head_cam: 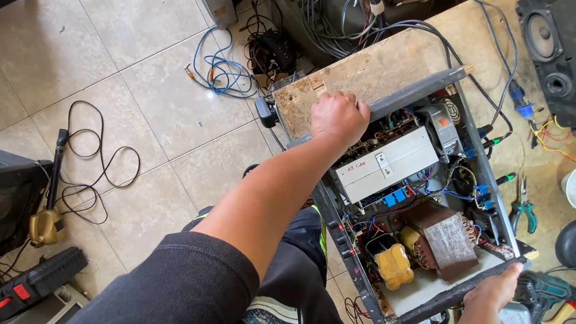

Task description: Troubleshooting and repairing an audio amplifier by connecting cables and inspecting internal components.

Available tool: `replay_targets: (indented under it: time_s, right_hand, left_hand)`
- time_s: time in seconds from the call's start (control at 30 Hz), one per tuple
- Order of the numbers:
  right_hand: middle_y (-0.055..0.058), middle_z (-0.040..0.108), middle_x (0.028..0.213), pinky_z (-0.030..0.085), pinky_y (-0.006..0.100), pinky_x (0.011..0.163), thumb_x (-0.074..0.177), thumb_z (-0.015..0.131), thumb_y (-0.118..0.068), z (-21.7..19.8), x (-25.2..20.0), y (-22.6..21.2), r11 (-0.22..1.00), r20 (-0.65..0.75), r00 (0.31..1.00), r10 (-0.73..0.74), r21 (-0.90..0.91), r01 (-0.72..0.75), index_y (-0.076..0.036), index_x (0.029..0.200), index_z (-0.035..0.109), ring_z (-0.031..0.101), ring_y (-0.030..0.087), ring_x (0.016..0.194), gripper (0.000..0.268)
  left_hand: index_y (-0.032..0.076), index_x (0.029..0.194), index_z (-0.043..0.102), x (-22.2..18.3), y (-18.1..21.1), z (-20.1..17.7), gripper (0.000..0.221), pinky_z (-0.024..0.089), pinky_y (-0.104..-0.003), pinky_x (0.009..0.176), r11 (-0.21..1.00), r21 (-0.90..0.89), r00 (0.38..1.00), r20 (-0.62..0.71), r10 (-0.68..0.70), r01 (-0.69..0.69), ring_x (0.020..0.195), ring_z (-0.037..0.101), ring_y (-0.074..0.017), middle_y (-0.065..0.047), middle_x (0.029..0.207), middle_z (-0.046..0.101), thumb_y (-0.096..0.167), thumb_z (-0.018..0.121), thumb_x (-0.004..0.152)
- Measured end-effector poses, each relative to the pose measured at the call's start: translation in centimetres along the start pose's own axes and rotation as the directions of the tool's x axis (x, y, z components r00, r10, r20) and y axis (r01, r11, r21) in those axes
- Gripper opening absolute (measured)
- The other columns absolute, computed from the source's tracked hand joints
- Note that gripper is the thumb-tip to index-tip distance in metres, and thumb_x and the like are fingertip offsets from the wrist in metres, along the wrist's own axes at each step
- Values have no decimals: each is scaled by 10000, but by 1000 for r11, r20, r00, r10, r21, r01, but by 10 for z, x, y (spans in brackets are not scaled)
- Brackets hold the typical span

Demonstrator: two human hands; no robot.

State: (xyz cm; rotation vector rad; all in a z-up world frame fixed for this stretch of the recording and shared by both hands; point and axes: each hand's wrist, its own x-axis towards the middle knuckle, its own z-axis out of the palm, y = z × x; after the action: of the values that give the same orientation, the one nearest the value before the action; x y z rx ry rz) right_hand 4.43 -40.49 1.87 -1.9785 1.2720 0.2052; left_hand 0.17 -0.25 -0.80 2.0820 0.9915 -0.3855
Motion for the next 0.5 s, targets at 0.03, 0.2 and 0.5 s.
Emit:
replay_targets:
  time_s: [0.03, 0.2, 0.5]
  right_hand:
    - [57, 364, 1631, 319, 478, 1200, 1007, 396, -686, 0, -4, -1, 1000, 0, 1000, 1, -3, -1, -242, 1601, 319, 353, 296, 1486, 746]
    - [83, 188, 1716, 315, 558, 1190, 1052, 312, -701, -2, 5, 6, 989, 24, 995, -100, -103, 102, -234, 1649, 89, 249, 385, 1536, 790]
    - [-66, 359, 809, 193, 297, 495, 969, 378, -786, 2, 13, 6, 998, -60, 998, 26, -51, -29, -218, 1497, 460, 215, 91, 570, 780]
  left_hand:
    - [65, 1106, 702, 1, -2, 2, 510, 486, -473, 916, 1000, 0, 1000, 2, -3, 3, 1078, 579, -317, -162, 1119, 687, 376, 313, 995]
    - [70, 1097, 707, 2, -1, 2, 516, 488, -469, 918, 1000, 25, 1000, -12, 8, -7, 1090, 587, -307, -151, 1120, 694, 383, 307, 1003]
    - [75, 1057, 717, 5, -4, 7, 502, 482, -484, 907, 1000, 12, 999, -40, 25, -25, 1071, 594, -327, -147, 1091, 697, 387, 328, 1000]
